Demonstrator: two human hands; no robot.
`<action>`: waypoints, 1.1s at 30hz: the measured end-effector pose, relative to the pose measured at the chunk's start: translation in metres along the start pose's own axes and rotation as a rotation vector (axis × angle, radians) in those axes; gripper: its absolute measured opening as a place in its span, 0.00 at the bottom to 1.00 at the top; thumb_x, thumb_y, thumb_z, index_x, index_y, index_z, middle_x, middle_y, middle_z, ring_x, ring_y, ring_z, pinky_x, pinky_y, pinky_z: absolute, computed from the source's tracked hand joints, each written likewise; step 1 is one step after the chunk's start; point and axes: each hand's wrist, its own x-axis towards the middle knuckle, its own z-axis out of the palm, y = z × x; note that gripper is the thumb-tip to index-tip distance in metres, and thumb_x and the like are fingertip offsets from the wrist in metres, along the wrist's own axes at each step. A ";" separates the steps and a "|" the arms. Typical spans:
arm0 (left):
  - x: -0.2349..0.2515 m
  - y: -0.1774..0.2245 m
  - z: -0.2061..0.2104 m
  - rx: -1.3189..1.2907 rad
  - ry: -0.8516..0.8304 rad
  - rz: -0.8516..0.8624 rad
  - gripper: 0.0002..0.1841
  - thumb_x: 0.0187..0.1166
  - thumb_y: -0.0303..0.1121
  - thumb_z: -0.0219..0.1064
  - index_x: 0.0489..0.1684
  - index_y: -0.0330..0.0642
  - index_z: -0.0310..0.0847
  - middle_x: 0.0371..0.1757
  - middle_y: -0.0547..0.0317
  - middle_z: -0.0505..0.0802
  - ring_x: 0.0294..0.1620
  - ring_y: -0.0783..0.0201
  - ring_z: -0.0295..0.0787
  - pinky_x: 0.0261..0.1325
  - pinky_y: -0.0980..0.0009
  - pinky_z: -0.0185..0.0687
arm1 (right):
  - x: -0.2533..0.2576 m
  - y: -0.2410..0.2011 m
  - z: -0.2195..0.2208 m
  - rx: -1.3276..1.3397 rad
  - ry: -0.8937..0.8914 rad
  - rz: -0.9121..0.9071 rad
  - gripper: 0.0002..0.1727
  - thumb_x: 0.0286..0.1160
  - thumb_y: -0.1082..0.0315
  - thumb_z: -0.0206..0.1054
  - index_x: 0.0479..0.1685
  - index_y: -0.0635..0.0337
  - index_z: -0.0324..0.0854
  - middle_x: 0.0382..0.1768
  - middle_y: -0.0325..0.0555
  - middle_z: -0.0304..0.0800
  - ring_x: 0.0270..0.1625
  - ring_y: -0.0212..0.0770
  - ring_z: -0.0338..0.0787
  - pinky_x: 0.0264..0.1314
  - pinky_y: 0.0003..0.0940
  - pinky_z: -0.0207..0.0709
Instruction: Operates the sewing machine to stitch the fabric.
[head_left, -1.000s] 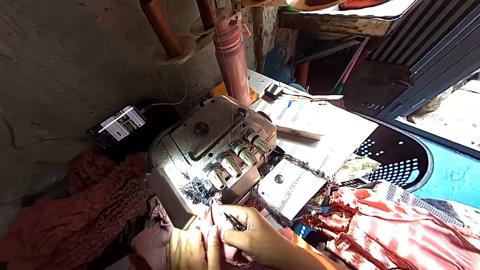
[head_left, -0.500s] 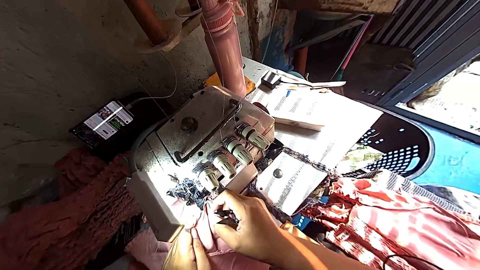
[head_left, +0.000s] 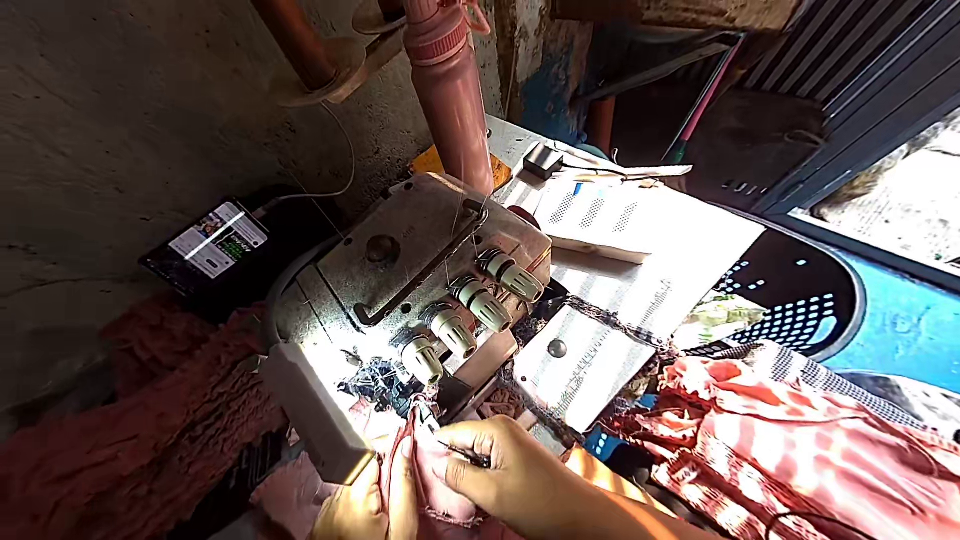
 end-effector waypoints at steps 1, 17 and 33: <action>0.001 0.001 0.000 0.005 0.013 0.011 0.15 0.79 0.33 0.66 0.29 0.29 0.89 0.24 0.46 0.91 0.28 0.60 0.89 0.34 0.64 0.80 | 0.001 -0.003 -0.001 0.035 -0.001 0.029 0.13 0.77 0.69 0.61 0.50 0.64 0.89 0.32 0.38 0.88 0.33 0.22 0.82 0.37 0.22 0.74; -0.012 -0.009 0.018 -0.340 0.123 -0.008 0.10 0.75 0.26 0.69 0.31 0.23 0.79 0.33 0.53 0.89 0.42 0.86 0.83 0.50 0.90 0.75 | 0.023 0.013 0.011 -0.424 0.371 -0.303 0.10 0.63 0.65 0.70 0.43 0.54 0.84 0.22 0.35 0.83 0.22 0.32 0.81 0.20 0.32 0.72; 0.000 -0.024 0.015 -0.214 0.070 0.041 0.09 0.71 0.31 0.75 0.37 0.31 0.92 0.39 0.51 0.93 0.34 0.84 0.81 0.39 0.90 0.73 | -0.019 0.034 0.006 -0.537 0.404 -0.418 0.34 0.65 0.28 0.68 0.33 0.55 0.89 0.22 0.38 0.84 0.26 0.33 0.81 0.27 0.28 0.71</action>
